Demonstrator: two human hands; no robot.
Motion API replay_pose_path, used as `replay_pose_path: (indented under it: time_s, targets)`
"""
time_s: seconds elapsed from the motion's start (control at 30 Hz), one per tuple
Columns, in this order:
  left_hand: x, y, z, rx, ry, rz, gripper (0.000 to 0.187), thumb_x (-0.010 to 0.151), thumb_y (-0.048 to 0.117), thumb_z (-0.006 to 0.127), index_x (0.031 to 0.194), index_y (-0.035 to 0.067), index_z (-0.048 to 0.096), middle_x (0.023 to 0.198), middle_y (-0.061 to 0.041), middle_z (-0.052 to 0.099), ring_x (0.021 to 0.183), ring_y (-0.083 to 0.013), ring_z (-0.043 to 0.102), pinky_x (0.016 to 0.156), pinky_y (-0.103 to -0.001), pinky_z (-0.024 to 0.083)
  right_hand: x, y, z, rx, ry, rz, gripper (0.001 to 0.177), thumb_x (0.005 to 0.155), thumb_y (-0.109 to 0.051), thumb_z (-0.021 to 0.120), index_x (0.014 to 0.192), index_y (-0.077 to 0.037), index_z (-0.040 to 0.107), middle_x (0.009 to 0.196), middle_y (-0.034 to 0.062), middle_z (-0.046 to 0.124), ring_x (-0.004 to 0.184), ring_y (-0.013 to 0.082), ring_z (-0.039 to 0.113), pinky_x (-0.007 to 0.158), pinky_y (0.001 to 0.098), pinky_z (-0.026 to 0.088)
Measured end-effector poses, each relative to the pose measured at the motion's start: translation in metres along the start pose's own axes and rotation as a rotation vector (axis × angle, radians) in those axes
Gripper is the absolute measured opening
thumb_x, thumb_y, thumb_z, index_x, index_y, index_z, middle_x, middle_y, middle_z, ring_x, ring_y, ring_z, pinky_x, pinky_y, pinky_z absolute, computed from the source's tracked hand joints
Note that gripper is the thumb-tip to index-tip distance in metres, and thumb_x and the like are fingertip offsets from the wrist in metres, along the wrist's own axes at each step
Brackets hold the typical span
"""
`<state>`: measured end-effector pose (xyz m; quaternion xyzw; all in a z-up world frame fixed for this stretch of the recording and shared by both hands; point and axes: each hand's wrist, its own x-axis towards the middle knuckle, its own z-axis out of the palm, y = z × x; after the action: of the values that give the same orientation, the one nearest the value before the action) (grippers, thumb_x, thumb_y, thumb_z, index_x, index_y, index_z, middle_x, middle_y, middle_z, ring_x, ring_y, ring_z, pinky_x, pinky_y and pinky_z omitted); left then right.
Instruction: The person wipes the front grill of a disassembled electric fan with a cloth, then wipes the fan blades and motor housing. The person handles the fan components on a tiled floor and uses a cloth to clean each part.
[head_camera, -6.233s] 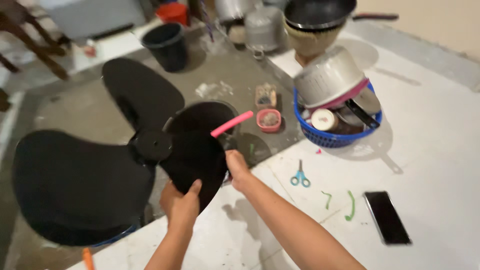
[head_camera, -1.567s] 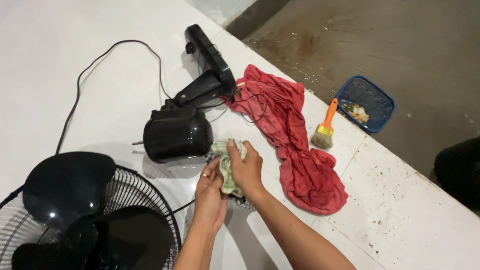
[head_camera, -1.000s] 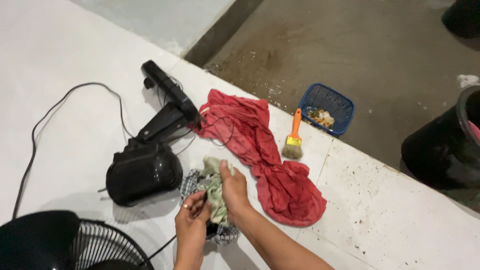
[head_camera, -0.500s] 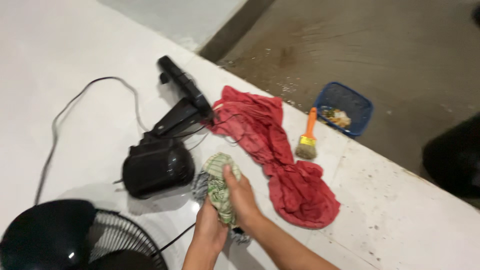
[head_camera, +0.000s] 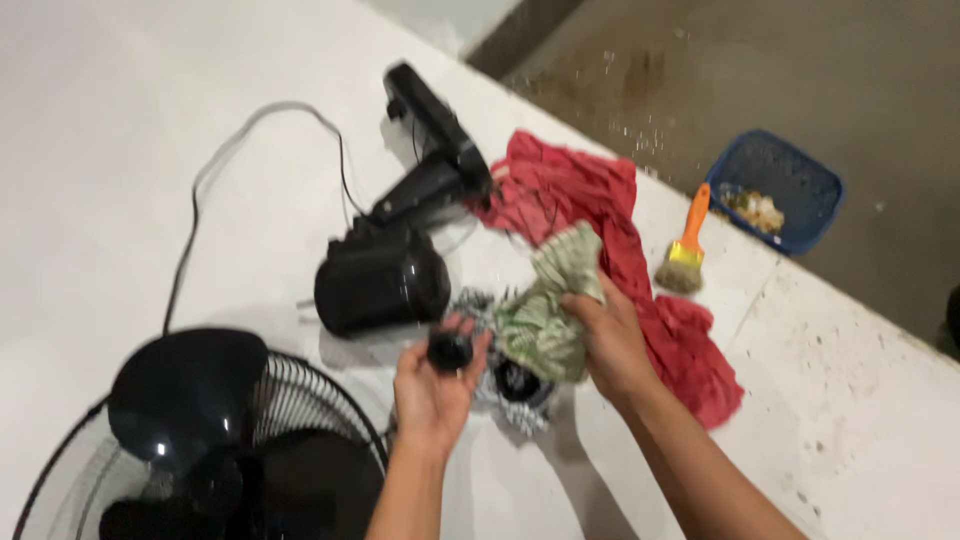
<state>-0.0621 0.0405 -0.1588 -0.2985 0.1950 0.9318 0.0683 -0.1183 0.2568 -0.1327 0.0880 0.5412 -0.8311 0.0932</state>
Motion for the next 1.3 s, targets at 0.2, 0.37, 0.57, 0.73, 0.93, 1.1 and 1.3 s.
replay_pose_path:
  time_s: [0.2,0.37,0.57,0.73,0.93,1.1,1.3]
  targets:
    - [0.011,-0.011,-0.003,0.113,-0.046,-0.033,0.045,0.108,0.038,0.038,0.126,0.005,0.061,0.126,-0.012,0.063,0.119,-0.0286,0.058,0.100,-0.043,0.050,-0.059,0.038,0.050,-1.091,-0.391,-0.555,0.060,0.072,0.004,0.064,0.132,-0.001,0.059,0.147,0.0222,0.054,0.136,0.0414,0.047,0.111,0.0508,0.040]
    - [0.002,-0.008,0.001,0.095,0.033,-0.054,0.048,0.108,0.037,0.031,0.123,0.006,0.065,0.125,-0.010,0.068,0.117,-0.0259,0.062,0.103,-0.040,0.049,-0.074,0.033,0.078,-1.502,-0.408,-0.448,0.053,0.076,0.002,0.059,0.128,-0.009,0.061,0.151,0.0180,0.040,0.140,0.0449,0.036,0.098,0.0594,0.036]
    - [0.006,-0.007,0.008,0.113,-0.055,0.058,0.046,0.111,0.033,0.031,0.124,0.004,0.064,0.123,-0.012,0.068,0.116,-0.0272,0.062,0.103,-0.042,0.051,-0.066,0.024,0.089,-1.545,-0.335,-0.347,0.044,0.080,0.002,0.058,0.121,-0.010,0.062,0.155,0.0150,0.042,0.124,0.0416,0.045,0.091,0.0556,0.039]
    - [-0.004,0.009,0.008,0.109,-0.076,0.096,0.046,0.110,0.035,0.031,0.122,0.005,0.063,0.118,-0.012,0.068,0.112,-0.0273,0.063,0.100,-0.042,0.051,-0.052,0.016,0.076,-1.020,-0.456,-0.362,0.053,0.069,0.015,0.054,0.115,-0.007,0.069,0.128,0.0149,0.053,0.120,0.0346,0.055,0.098,0.0413,0.046]
    - [-0.016,0.016,0.013,0.144,-0.105,0.136,0.047,0.111,0.036,0.031,0.124,0.001,0.061,0.123,-0.011,0.065,0.119,-0.0242,0.059,0.107,-0.042,0.046,-0.050,0.009,0.065,-0.714,-0.269,-0.318,0.066,0.067,0.019,0.043,0.123,-0.007,0.065,0.126,0.0145,0.053,0.119,0.0316,0.061,0.102,0.0376,0.050]
    - [-0.015,0.006,0.022,0.182,-0.126,0.070,0.049,0.108,0.037,0.031,0.125,-0.001,0.058,0.123,-0.015,0.064,0.119,-0.0272,0.059,0.108,-0.043,0.046,-0.062,0.000,0.081,-1.109,-0.356,-0.577,0.071,0.066,0.017,0.053,0.129,-0.011,0.068,0.132,0.0196,0.052,0.116,0.0429,0.054,0.096,0.0478,0.048]
    - [-0.022,0.009,0.015,0.171,-0.014,0.058,0.041,0.111,0.032,0.039,0.130,-0.001,0.057,0.130,-0.011,0.060,0.121,-0.0207,0.058,0.112,-0.038,0.046,-0.052,-0.013,0.087,-1.271,-0.347,-0.558,0.066,0.065,0.014,0.059,0.123,-0.013,0.071,0.127,0.0193,0.055,0.108,0.0413,0.056,0.085,0.0496,0.049]
